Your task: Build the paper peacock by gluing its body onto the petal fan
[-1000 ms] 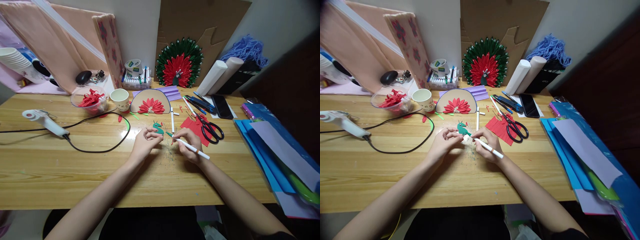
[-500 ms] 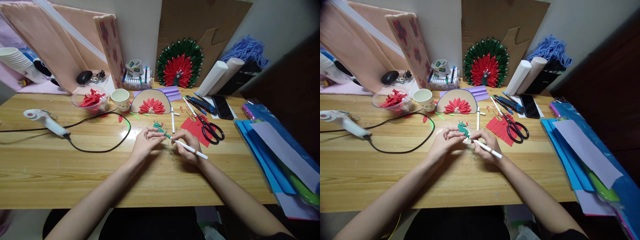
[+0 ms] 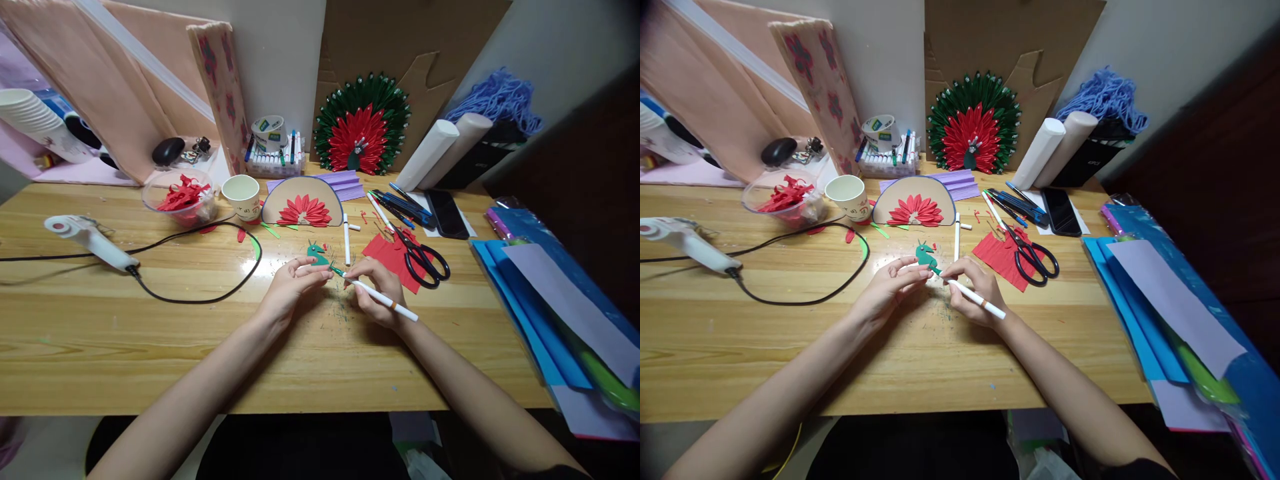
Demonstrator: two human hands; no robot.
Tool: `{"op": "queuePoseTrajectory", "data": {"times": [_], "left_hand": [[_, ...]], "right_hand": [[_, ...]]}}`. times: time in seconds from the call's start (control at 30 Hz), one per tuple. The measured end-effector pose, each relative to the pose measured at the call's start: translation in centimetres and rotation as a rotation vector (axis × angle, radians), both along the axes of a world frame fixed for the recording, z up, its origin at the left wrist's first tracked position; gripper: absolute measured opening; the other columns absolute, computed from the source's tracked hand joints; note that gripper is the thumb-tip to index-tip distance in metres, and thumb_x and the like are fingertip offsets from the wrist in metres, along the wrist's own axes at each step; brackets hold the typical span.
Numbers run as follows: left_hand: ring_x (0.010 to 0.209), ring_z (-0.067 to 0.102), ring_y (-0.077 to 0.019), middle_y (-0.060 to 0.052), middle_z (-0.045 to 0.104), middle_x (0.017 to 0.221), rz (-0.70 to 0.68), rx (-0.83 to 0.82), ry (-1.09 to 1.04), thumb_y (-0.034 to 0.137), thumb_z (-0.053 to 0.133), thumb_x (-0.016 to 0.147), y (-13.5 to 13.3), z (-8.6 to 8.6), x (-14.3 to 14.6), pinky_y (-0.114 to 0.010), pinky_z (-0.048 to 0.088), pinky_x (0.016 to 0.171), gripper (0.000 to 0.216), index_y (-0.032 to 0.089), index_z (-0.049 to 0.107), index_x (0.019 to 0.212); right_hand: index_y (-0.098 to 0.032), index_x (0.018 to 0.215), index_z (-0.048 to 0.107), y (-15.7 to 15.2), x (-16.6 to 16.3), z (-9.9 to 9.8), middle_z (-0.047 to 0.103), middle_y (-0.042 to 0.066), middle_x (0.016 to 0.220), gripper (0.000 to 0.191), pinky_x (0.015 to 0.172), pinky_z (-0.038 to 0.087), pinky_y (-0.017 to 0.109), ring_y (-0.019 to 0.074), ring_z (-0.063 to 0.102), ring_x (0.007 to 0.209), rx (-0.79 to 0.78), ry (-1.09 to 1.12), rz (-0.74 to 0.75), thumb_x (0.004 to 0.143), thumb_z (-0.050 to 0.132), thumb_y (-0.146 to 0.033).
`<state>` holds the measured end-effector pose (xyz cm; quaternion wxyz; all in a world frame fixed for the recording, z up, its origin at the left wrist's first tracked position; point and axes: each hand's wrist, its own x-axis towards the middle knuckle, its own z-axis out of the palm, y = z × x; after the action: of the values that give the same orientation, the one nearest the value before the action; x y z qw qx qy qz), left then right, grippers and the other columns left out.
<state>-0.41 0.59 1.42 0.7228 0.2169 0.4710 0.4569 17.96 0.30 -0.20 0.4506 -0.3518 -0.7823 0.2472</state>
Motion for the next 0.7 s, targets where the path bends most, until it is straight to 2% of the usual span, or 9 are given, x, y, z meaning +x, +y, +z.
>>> {"op": "queuePoseTrajectory", "data": {"times": [0.2, 0.33, 0.43, 0.57, 0.7], "left_hand": [[0.075, 0.068, -0.0129, -0.005, 0.073, 0.083, 0.0, -0.019, -0.011, 0.01, 0.079, 0.058, 0.11, 0.11, 0.0, -0.027, 0.051, 0.082, 0.042, 0.016, 0.054, 0.092], [0.077, 0.068, -0.0137, -0.006, 0.073, 0.085, -0.031, 0.015, 0.032, 0.012, 0.08, 0.058, 0.06, 0.02, 0.01, -0.028, 0.05, 0.081, 0.043, 0.016, 0.054, 0.092], [0.077, 0.068, -0.0152, -0.007, 0.073, 0.084, -0.092, 0.072, 0.125, 0.016, 0.08, 0.058, -0.13, -0.15, 0.0, -0.03, 0.049, 0.079, 0.044, 0.015, 0.054, 0.093], [0.079, 0.068, -0.0165, -0.007, 0.073, 0.083, -0.139, 0.139, 0.173, 0.019, 0.08, 0.06, -0.26, -0.33, 0.0, -0.032, 0.047, 0.082, 0.044, 0.015, 0.054, 0.094], [0.079, 0.068, -0.016, -0.008, 0.073, 0.085, -0.144, 0.126, 0.152, 0.019, 0.08, 0.06, -0.2, -0.29, -0.03, -0.031, 0.047, 0.081, 0.045, 0.015, 0.053, 0.096]], "right_hand": [[-0.023, 0.096, 0.057, 0.04, 0.09, -0.15, 0.062, 0.003, 0.081, 0.021, 0.069, 0.051, 0.034, 0.0175, 0.061, 0.074, -0.012, 0.019, -0.013, 0.078, 0.053, -0.013], [-0.025, 0.104, 0.057, 0.18, -0.11, 0.16, 0.065, 0.005, 0.099, 0.023, 0.081, 0.051, 0.038, 0.0187, 0.063, 0.092, -0.073, 0.096, -0.062, 0.086, 0.049, -0.014], [-0.026, 0.101, 0.059, 0.33, -0.31, 0.46, 0.066, 0.004, 0.105, 0.021, 0.086, 0.05, 0.038, 0.0182, 0.063, 0.097, -0.049, 0.051, -0.039, 0.085, 0.055, -0.013], [-0.026, 0.096, 0.06, 0.41, -0.28, 0.5, 0.067, 0.003, 0.092, 0.021, 0.076, 0.052, 0.035, 0.0175, 0.064, 0.085, 0.019, -0.006, -0.003, 0.081, 0.06, -0.011], [-0.027, 0.095, 0.06, 0.4, -0.12, 0.43, 0.066, 0.002, 0.086, 0.023, 0.07, 0.051, 0.034, 0.0175, 0.061, 0.078, 0.07, -0.049, -0.019, 0.08, 0.061, -0.01]]}}
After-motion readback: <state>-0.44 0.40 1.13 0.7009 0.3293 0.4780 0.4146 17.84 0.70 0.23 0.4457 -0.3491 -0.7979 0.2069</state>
